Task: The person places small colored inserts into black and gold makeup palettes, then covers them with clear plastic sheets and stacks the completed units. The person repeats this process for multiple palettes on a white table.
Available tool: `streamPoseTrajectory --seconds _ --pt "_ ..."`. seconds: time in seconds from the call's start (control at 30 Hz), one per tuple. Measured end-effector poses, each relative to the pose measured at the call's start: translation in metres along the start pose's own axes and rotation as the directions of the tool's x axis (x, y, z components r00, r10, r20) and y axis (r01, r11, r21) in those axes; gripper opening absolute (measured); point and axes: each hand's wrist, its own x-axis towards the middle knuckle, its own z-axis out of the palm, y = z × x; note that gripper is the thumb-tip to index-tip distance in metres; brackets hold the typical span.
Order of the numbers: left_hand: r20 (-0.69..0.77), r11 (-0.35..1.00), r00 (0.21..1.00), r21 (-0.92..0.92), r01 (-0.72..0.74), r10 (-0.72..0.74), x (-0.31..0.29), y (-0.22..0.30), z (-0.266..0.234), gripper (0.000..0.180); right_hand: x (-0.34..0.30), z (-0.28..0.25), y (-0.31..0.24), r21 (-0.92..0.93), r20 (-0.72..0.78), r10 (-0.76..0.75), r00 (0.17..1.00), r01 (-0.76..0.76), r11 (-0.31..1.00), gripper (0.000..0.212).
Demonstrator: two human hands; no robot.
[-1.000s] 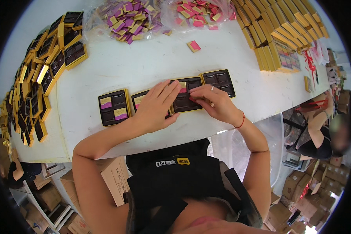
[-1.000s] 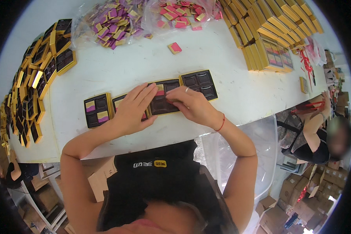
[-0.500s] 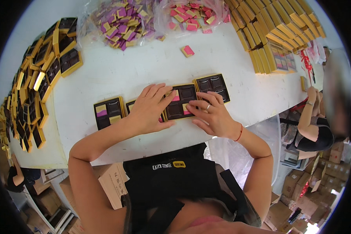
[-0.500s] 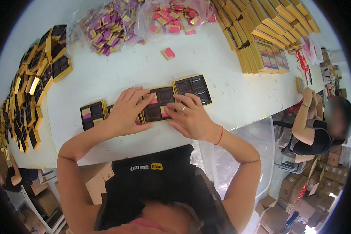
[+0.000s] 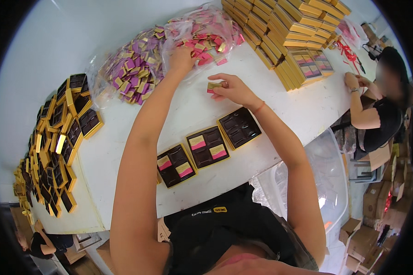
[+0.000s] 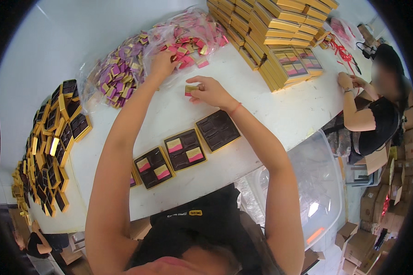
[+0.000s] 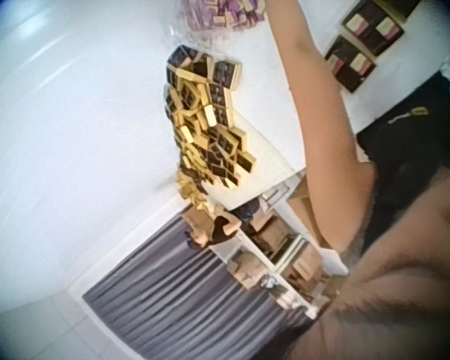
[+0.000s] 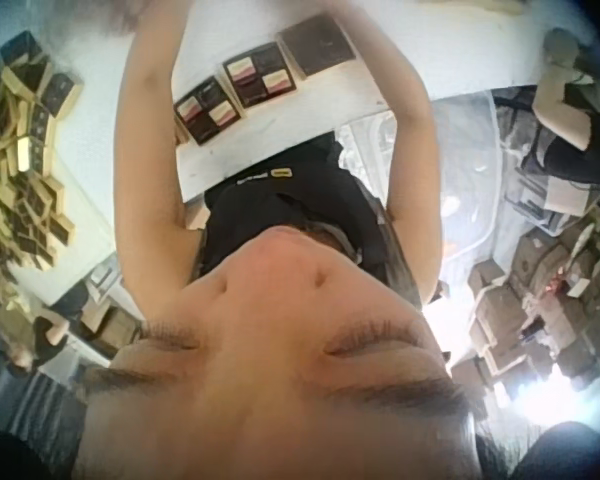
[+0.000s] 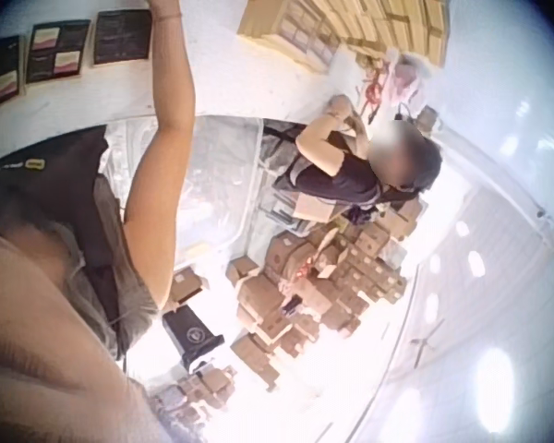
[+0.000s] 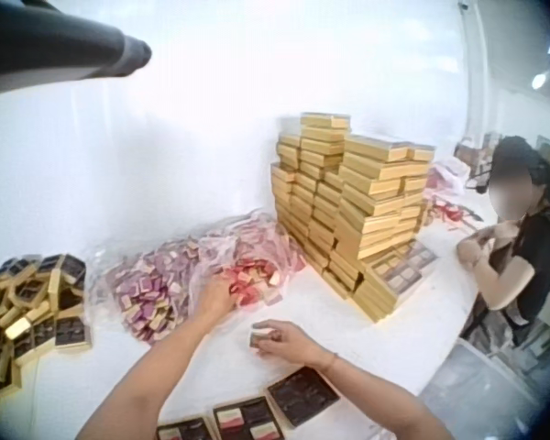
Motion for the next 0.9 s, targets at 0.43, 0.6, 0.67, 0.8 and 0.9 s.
streamPoseTrajectory --seconds 0.43,0.6,0.67,0.8,0.9 --pt "0.087 0.703 0.996 -0.708 0.069 -0.011 -0.097 0.056 -0.083 0.026 -0.118 -0.013 -0.022 0.225 -0.046 0.03 0.998 -0.019 0.974 0.023" --pt "0.405 0.26 0.911 -0.891 0.373 0.081 -0.157 0.089 -0.103 0.024 -0.139 -0.014 -0.001 -0.023 -0.091 -0.121 0.988 0.12 0.993 0.026" --pt "0.452 0.218 0.886 -0.88 0.422 0.107 -0.172 0.101 -0.092 0.027 -0.15 -0.015 0.009 -0.139 -0.1 -0.176 0.979 0.161 0.977 0.026" --pt "0.371 0.39 0.913 -0.876 0.284 0.17 -0.187 0.118 -0.082 0.032 -0.159 -0.017 0.004 -0.267 -0.107 -0.227 0.968 0.192 0.944 0.025" --pt "0.287 0.361 0.942 -0.908 0.211 0.172 -0.191 0.119 -0.073 0.03 -0.162 -0.012 0.004 -0.314 -0.138 -0.295 0.945 0.241 0.918 0.025"
